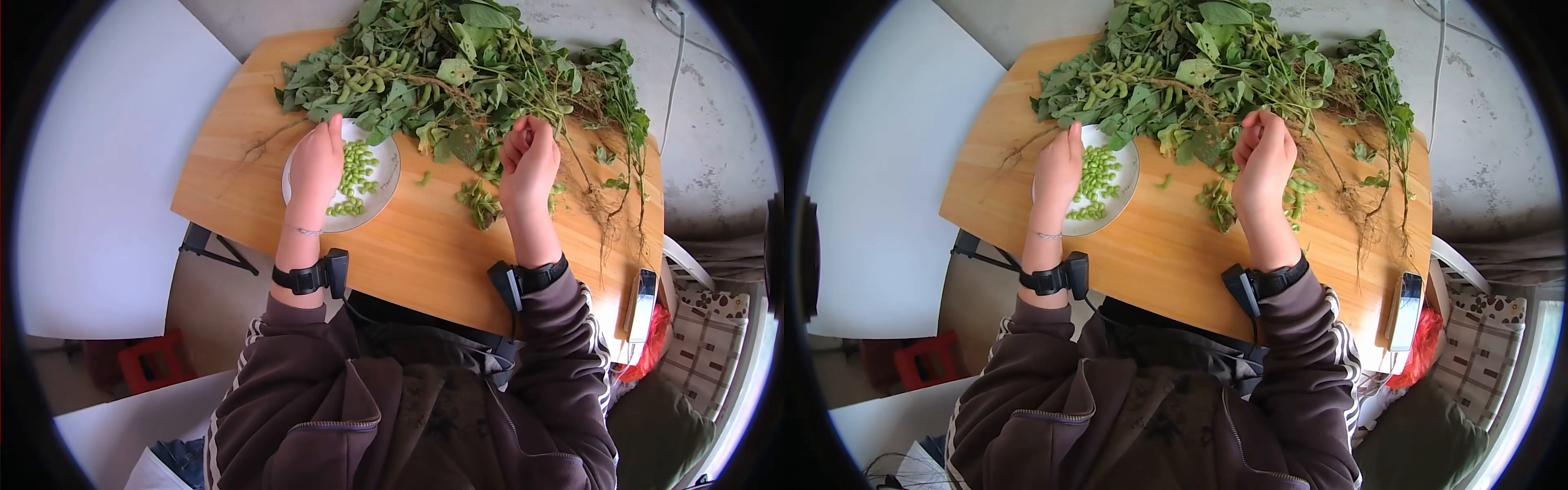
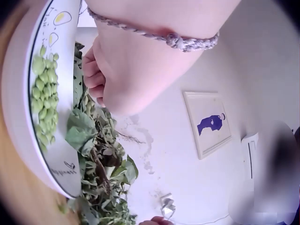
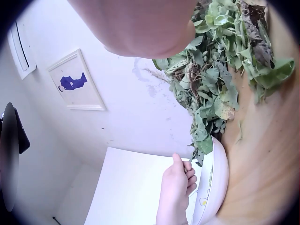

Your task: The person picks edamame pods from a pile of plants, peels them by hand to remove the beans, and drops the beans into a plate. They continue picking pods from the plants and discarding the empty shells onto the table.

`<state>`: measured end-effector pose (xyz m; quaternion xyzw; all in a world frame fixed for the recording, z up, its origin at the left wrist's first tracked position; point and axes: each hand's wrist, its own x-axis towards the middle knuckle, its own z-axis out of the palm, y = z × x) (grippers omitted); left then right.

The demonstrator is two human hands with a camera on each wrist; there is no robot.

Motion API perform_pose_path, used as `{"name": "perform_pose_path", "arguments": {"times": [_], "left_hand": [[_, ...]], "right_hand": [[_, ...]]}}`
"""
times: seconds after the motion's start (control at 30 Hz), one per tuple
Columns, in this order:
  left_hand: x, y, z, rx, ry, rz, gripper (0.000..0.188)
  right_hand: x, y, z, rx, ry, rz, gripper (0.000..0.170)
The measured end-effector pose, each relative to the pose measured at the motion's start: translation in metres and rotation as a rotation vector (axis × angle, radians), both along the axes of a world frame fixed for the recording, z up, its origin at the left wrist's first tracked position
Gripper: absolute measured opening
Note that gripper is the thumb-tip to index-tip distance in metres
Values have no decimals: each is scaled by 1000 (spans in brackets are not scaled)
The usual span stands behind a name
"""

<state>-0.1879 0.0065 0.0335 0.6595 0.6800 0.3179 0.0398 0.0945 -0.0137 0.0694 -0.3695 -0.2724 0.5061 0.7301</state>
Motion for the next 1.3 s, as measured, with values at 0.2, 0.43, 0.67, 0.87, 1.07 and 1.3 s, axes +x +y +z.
{"name": "perform_pose_path", "arguments": {"times": [0.2, 0.43, 0.67, 0.87, 1.07, 1.3], "left_hand": [[-25, -2, 6, -312, -493, -191, 50], [-25, -7, 9, -285, -654, -204, 44], [-27, -11, 4, -181, -279, -199, 22], [24, -22, 35, 117, -249, -321, 20], [101, -11, 34, 235, -273, -618, 15], [195, 10, 6, 405, -253, -674, 17]], "right_hand": [[2, 2, -4, 11, -5, 24, 22], [4, 3, -5, -21, -7, 26, 20], [4, 10, -13, -137, -44, -18, 18], [5, 11, -18, -179, -341, 36, 25], [16, 10, -4, 22, -814, 30, 27], [50, 5, 17, 151, -1322, -152, 16]]}}
